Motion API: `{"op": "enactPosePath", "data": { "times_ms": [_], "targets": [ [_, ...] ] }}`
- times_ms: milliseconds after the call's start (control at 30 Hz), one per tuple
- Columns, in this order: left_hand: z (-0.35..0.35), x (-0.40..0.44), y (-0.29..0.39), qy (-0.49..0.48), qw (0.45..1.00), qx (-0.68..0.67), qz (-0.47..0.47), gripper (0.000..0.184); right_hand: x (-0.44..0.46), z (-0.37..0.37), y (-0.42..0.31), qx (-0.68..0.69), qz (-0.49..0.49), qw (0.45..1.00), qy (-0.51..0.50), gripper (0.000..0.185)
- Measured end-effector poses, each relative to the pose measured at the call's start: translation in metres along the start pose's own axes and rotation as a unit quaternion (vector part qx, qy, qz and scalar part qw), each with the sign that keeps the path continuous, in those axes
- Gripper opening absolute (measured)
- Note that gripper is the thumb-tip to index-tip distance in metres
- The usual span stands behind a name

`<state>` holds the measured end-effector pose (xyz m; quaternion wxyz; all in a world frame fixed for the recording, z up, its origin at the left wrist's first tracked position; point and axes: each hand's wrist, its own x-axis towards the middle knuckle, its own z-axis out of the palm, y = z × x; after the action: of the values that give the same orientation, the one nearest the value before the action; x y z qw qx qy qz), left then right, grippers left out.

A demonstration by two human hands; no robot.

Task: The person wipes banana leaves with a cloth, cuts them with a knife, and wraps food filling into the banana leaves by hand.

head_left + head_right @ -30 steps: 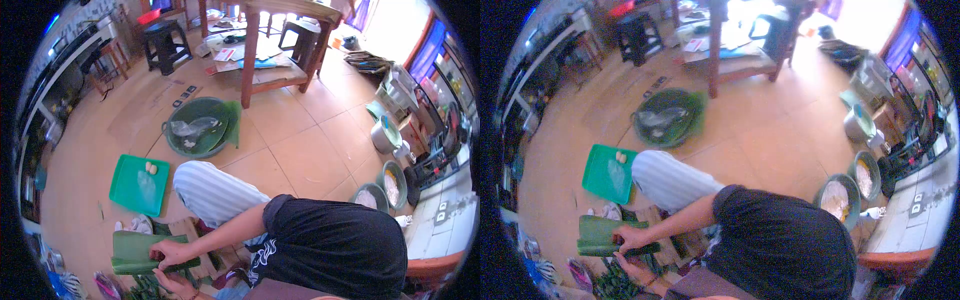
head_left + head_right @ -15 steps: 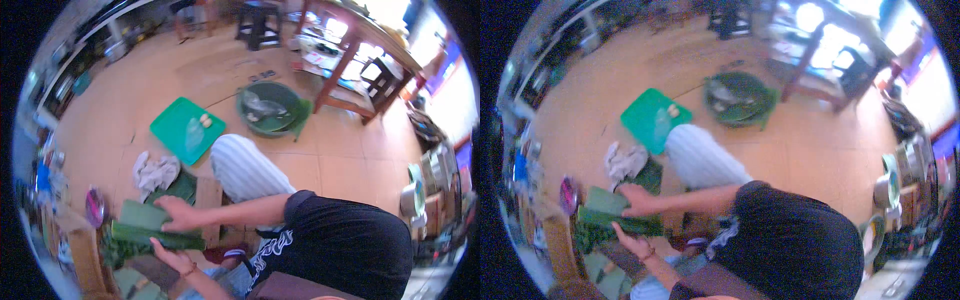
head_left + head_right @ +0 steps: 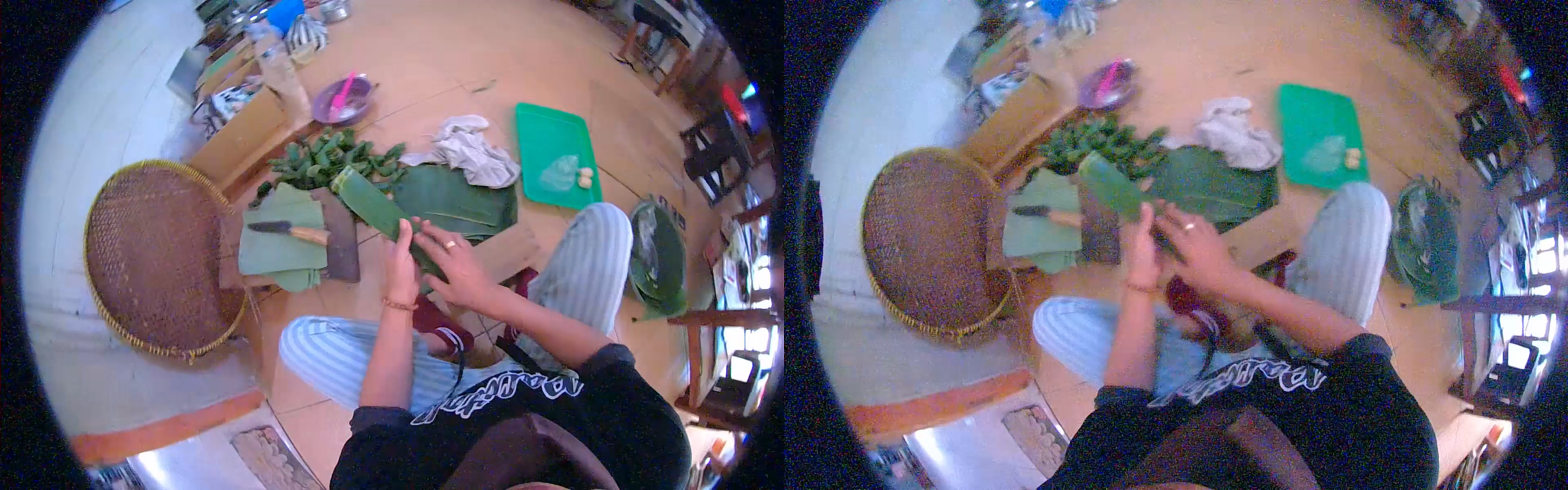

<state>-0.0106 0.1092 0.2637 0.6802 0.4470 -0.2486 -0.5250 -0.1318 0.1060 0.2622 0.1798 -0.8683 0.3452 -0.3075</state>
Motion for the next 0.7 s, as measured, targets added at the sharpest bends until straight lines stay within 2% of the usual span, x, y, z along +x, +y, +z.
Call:
{"op": "enactPosePath", "data": {
  "times_ms": [100,133,233,267,333,433,467,533,567,600,633,667,700],
  "targets": [
    [-0.003,-0.001,0.005,-0.014,0.997,0.078,-0.001,0.035,-0.006,0.023,0.015,0.092,0.167,0.981,-0.021,0.072],
    [-0.004,0.003,-0.008,0.009,0.999,0.032,-0.003,0.038,-0.003,0.030,0.023,0.129,0.179,0.975,0.004,0.062],
    [-0.007,0.010,-0.020,-0.014,0.997,0.055,0.043,0.040,-0.003,0.019,0.026,0.213,0.224,0.948,-0.080,0.047],
    [-0.010,0.007,-0.014,-0.076,0.996,-0.038,0.001,0.040,-0.003,0.008,0.020,0.331,0.261,0.892,-0.165,0.043],
    [-0.010,-0.004,0.008,-0.191,0.952,-0.222,-0.090,0.040,-0.009,-0.017,0.008,0.542,0.315,0.709,-0.323,0.036],
    [-0.012,-0.002,0.003,-0.320,0.896,-0.298,-0.077,0.039,-0.021,-0.024,0.003,0.595,0.338,0.630,-0.366,0.034],
    [-0.006,-0.007,0.001,-0.216,0.942,-0.241,-0.093,0.040,-0.035,-0.001,0.019,0.453,0.241,0.812,-0.279,0.034],
    [0.003,-0.014,-0.010,-0.045,0.998,-0.021,-0.035,0.040,-0.028,-0.006,0.010,0.283,0.267,0.906,-0.169,0.034],
    [0.003,-0.022,-0.011,-0.039,0.999,-0.018,-0.029,0.040,-0.028,-0.005,0.005,0.191,0.276,0.935,-0.114,0.034],
    [0.003,-0.030,-0.013,-0.034,0.999,-0.014,-0.023,0.041,-0.036,-0.002,0.003,0.142,0.240,0.954,-0.109,0.034],
    [0.003,-0.039,-0.014,-0.028,0.999,-0.010,-0.017,0.041,-0.047,-0.002,0.002,0.279,0.261,0.900,-0.208,0.033],
    [-0.007,-0.050,-0.011,-0.081,0.987,-0.124,-0.061,0.042,-0.061,-0.003,-0.001,0.410,0.271,0.818,-0.299,0.032],
    [-0.015,-0.061,-0.008,-0.129,0.957,-0.238,-0.105,0.042,-0.072,-0.003,-0.003,0.529,0.273,0.708,-0.379,0.031]
  ]
}}
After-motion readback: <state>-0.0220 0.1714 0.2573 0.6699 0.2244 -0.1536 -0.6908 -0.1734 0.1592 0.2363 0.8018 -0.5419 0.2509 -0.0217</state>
